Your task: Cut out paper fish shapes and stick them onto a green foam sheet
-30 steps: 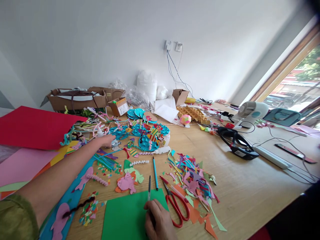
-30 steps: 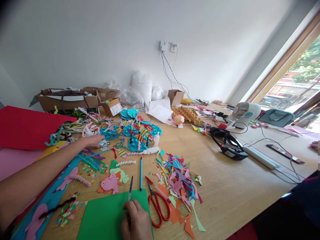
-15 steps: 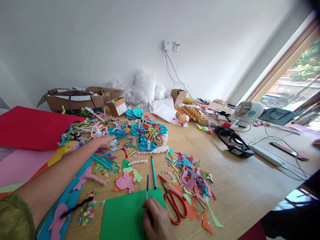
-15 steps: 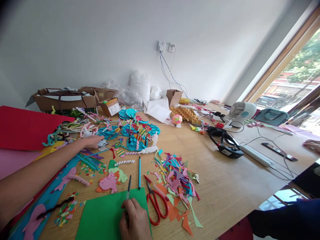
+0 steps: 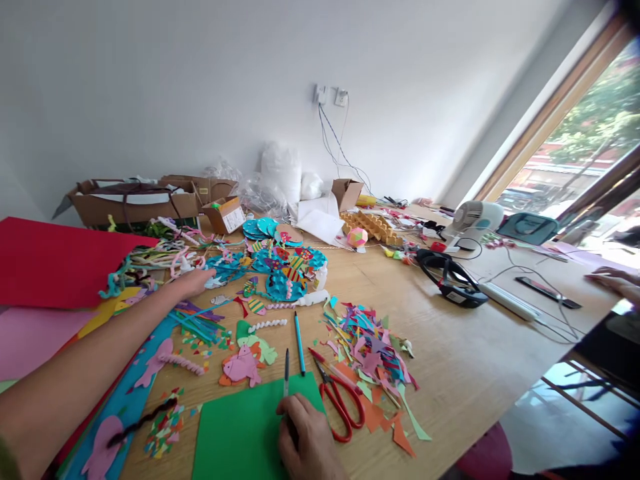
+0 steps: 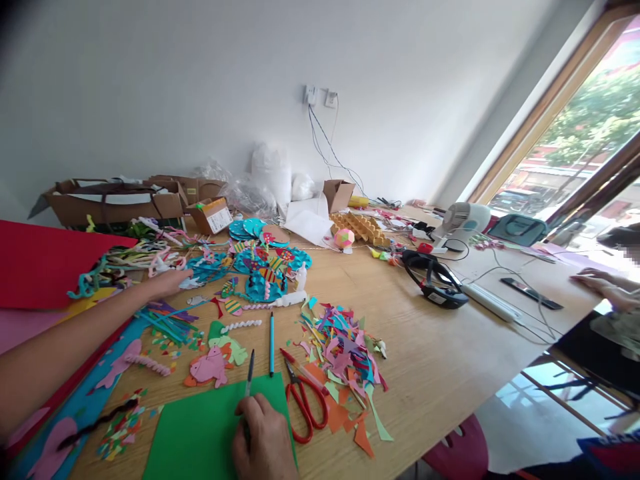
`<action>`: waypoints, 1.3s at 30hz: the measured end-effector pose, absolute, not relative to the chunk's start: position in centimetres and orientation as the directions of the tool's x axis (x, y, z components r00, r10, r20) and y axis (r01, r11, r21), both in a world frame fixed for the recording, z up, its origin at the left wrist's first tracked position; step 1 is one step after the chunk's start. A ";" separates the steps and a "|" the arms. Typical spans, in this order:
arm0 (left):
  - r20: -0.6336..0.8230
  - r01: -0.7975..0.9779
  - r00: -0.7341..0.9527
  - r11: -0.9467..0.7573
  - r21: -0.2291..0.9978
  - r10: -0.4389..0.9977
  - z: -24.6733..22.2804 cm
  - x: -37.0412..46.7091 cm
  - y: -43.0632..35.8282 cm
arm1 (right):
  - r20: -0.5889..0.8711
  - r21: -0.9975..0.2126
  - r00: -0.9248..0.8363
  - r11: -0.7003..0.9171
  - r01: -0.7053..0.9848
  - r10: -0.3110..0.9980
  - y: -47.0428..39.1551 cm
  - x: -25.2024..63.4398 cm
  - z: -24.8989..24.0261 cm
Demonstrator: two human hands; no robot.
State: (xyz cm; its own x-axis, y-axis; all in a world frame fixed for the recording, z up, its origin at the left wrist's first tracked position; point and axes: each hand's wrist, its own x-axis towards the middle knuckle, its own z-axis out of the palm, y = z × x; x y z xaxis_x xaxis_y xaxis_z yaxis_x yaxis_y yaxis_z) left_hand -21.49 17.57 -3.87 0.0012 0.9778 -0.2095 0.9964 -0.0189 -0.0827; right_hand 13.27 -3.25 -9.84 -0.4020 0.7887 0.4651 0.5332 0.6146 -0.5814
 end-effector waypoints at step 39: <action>-0.069 0.862 -0.260 0.264 0.432 0.963 -1.2 -20.9 15.1 | 0.382 -0.602 -0.420 0.566 0.564 0.823 -3.6 13.2 -9.7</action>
